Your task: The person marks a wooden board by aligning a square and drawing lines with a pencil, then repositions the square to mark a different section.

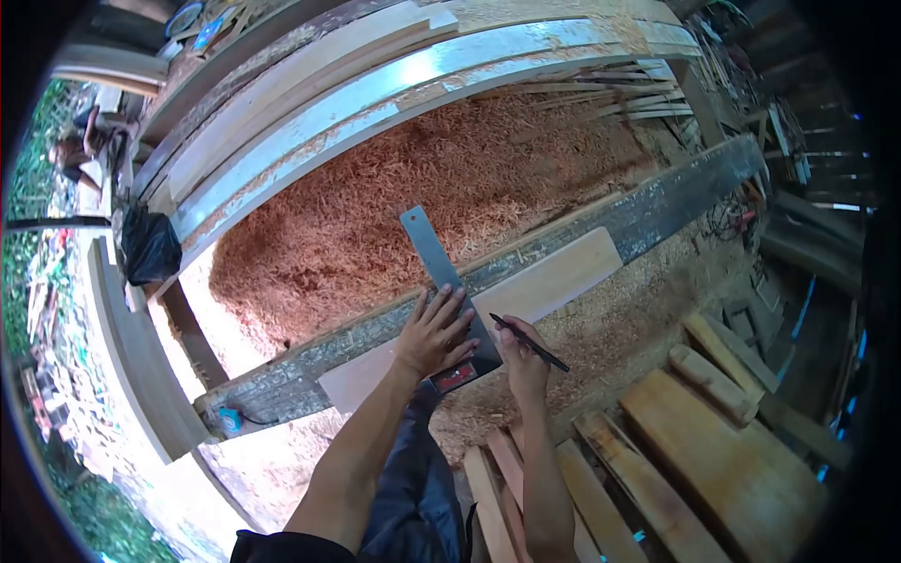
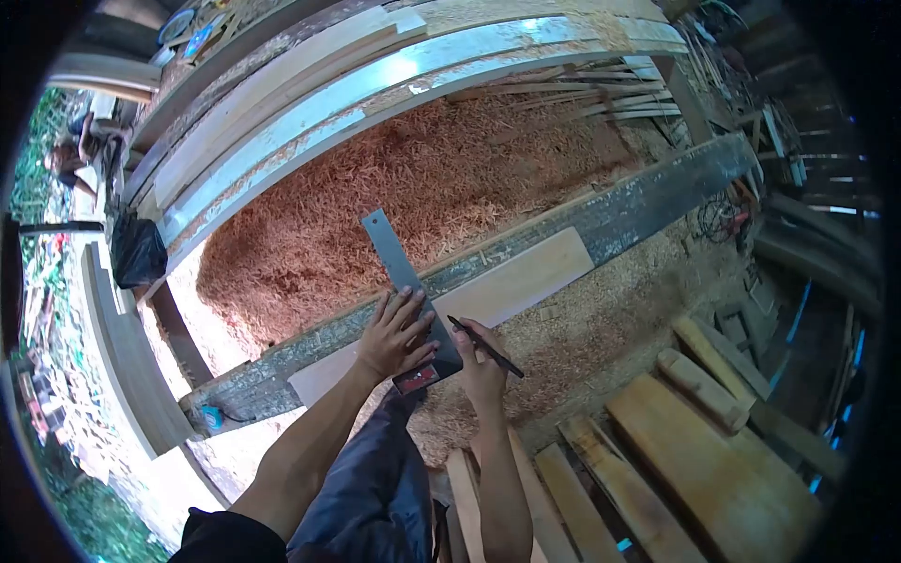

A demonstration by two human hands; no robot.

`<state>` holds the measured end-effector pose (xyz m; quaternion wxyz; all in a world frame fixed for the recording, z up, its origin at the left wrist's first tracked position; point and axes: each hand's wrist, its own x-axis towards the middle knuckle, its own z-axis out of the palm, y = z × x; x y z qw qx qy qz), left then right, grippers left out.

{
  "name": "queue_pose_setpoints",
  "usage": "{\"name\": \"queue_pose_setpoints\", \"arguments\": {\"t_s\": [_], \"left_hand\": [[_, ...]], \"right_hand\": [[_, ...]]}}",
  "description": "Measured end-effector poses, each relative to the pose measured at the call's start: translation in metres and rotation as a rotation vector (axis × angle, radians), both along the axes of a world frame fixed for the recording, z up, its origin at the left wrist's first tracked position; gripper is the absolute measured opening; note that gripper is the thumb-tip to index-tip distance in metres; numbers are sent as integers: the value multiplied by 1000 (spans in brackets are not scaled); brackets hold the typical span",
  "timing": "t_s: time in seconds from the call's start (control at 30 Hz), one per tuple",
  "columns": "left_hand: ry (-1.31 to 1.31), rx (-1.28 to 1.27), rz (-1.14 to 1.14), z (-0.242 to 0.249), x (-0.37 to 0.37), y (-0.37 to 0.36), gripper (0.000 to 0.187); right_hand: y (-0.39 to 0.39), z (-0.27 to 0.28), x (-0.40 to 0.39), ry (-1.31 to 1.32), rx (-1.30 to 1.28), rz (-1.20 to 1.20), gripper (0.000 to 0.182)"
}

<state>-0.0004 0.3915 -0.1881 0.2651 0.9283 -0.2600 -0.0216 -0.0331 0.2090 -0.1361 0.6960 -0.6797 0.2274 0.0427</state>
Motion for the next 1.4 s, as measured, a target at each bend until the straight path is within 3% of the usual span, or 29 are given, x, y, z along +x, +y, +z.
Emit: {"name": "queue_pose_setpoints", "arguments": {"t_s": [0.13,0.3,0.4,0.6,1.4], "left_hand": [[14,7,-9,-2,0,0,51],[36,8,-6,-4,-2,0,52],[10,26,-2,-6,-1,1,57],[17,51,-22,0,-1,1,55],[35,85,2,3,-3,1,51]], "right_hand": [[-4,-4,18,54,-113,86,31],[-10,-5,31,-130,-399,321,24],[-18,-10,30,-125,-468,441,30],[-19,-7,35,-152,-452,462,21],[-17,-10,41,-175,-386,464,21]]}}
